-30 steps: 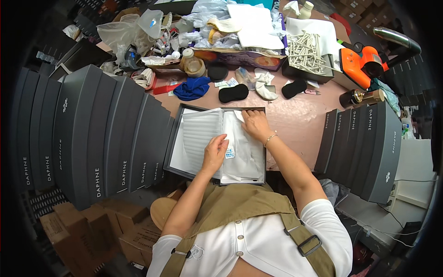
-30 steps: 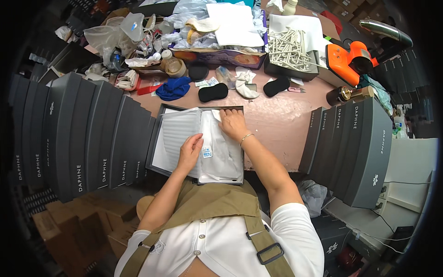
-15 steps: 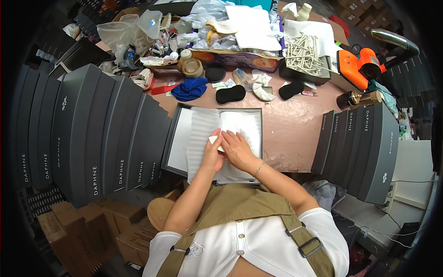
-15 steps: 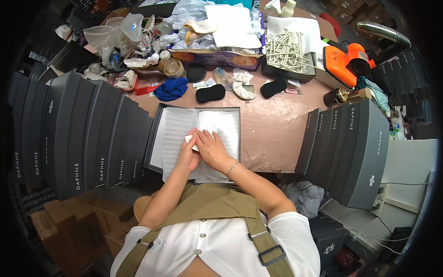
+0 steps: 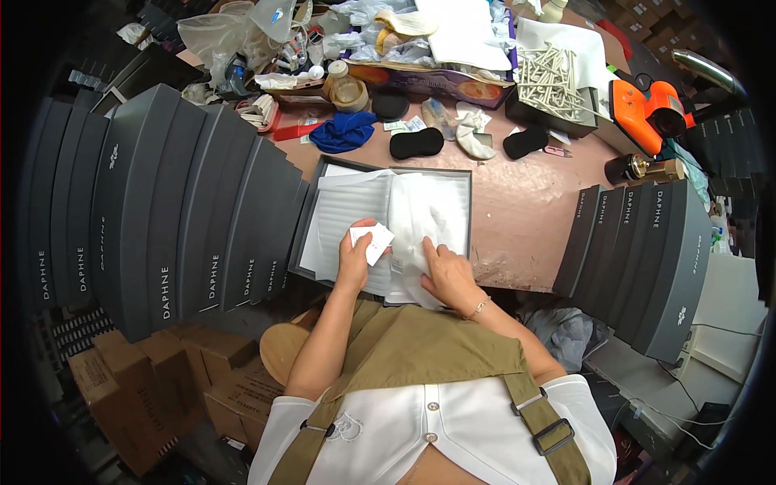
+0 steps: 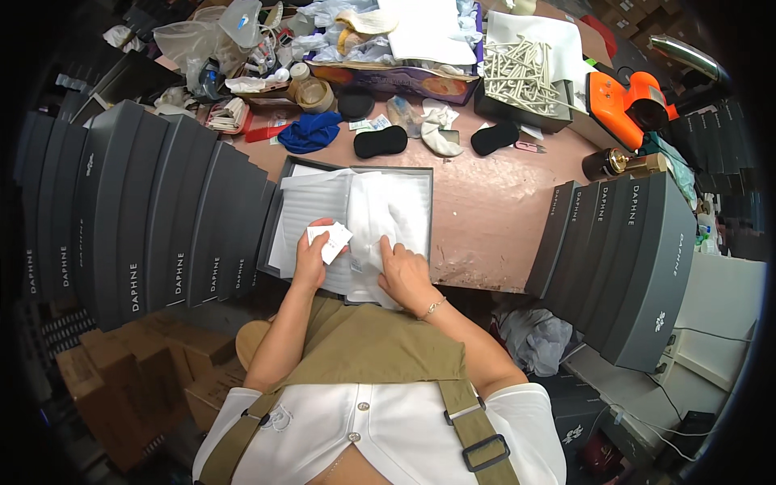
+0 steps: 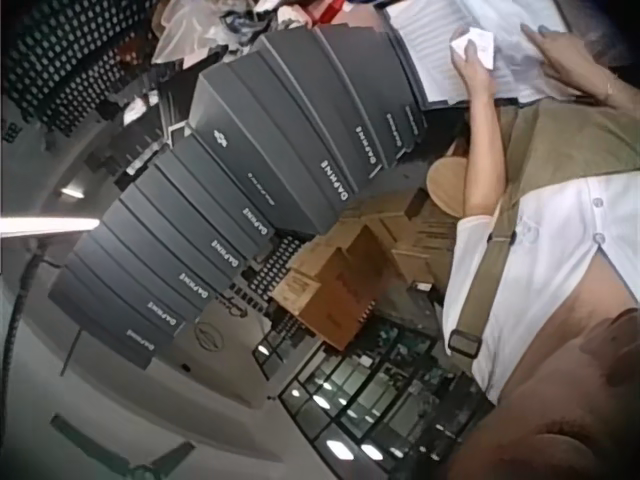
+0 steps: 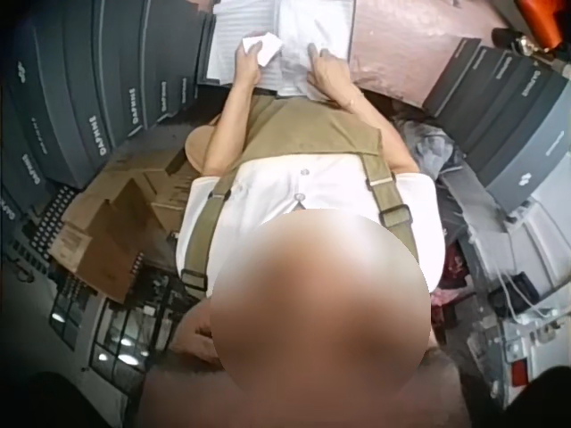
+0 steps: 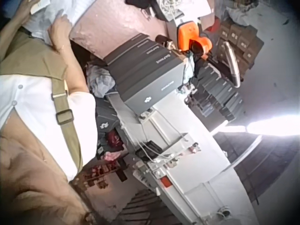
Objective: Inspecting white high-heeled shoes, wrapping them in tissue paper, and placing them into brand-name shoe boxes.
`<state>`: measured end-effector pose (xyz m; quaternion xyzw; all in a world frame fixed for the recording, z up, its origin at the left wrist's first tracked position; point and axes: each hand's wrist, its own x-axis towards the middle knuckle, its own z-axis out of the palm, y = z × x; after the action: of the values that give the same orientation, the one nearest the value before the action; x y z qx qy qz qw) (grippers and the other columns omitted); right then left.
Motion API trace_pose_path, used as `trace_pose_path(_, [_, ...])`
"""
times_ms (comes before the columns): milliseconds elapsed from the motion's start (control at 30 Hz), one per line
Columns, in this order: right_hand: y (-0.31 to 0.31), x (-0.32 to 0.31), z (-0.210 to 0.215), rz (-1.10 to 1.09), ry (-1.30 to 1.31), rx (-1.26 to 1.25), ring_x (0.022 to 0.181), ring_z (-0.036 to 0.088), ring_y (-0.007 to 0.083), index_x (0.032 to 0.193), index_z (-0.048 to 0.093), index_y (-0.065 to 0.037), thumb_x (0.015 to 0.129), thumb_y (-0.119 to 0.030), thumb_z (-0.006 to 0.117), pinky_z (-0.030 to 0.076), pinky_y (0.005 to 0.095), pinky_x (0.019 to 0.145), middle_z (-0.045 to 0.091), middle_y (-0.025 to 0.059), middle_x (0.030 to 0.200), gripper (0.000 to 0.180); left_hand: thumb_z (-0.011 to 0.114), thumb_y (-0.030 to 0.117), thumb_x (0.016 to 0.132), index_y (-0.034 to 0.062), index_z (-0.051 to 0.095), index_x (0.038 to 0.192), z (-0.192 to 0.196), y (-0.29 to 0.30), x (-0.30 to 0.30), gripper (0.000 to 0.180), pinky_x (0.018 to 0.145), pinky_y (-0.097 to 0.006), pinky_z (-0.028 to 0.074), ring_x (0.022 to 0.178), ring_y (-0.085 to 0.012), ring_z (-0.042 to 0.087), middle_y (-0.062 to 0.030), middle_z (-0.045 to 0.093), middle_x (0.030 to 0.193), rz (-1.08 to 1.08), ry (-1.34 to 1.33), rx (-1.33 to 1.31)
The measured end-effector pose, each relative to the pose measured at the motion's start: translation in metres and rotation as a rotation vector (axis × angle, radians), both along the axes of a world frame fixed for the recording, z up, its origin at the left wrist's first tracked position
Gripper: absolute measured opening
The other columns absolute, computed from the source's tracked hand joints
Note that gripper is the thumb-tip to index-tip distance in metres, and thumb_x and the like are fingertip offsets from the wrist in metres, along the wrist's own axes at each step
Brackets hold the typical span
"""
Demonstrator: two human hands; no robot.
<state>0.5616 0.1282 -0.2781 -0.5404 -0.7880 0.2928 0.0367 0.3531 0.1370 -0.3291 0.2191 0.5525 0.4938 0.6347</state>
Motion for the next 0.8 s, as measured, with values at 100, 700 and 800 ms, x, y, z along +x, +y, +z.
trace_pose_path(100, [0.01,0.02,0.02,0.094,-0.158,0.243,0.072,0.06,0.0306,0.129,0.047,-0.002,0.066,-0.017,0.074,0.049,0.0417,0.068,0.057,0.0136,0.084,0.07,0.044,0.004,0.092,-0.002,0.048,0.122,-0.003,0.001,-0.002,0.031,0.072,-0.034,0.058,0.092,-0.0219,0.064,-0.0146,0.06,0.106,-0.013,0.082,0.018])
trace_pose_path(700, [0.037,0.029,-0.084,-0.074,-0.049,0.341,0.127,0.04,0.0343,0.132,0.049,-0.014,0.071,-0.025,0.074,0.031,0.0501,0.101,0.045,0.0164,0.136,0.066,0.047,0.004,0.092,0.0018,0.046,0.13,-0.002,-0.005,0.018,0.038,0.066,-0.028,0.055,0.086,-0.0135,0.059,-0.0099,0.057,0.102,-0.269,0.273,-0.013])
trace_pose_path(800, [0.042,0.04,-0.079,-0.083,0.186,0.432,0.113,0.049,0.0293,0.112,0.058,-0.011,0.079,-0.012,0.06,0.041,0.0434,0.087,0.056,0.0117,0.116,0.034,0.048,0.004,0.091,-0.0003,0.046,0.131,0.004,-0.009,0.016,0.04,0.08,-0.034,0.051,0.094,-0.0235,0.06,-0.0166,0.059,0.11,-0.438,0.577,0.1])
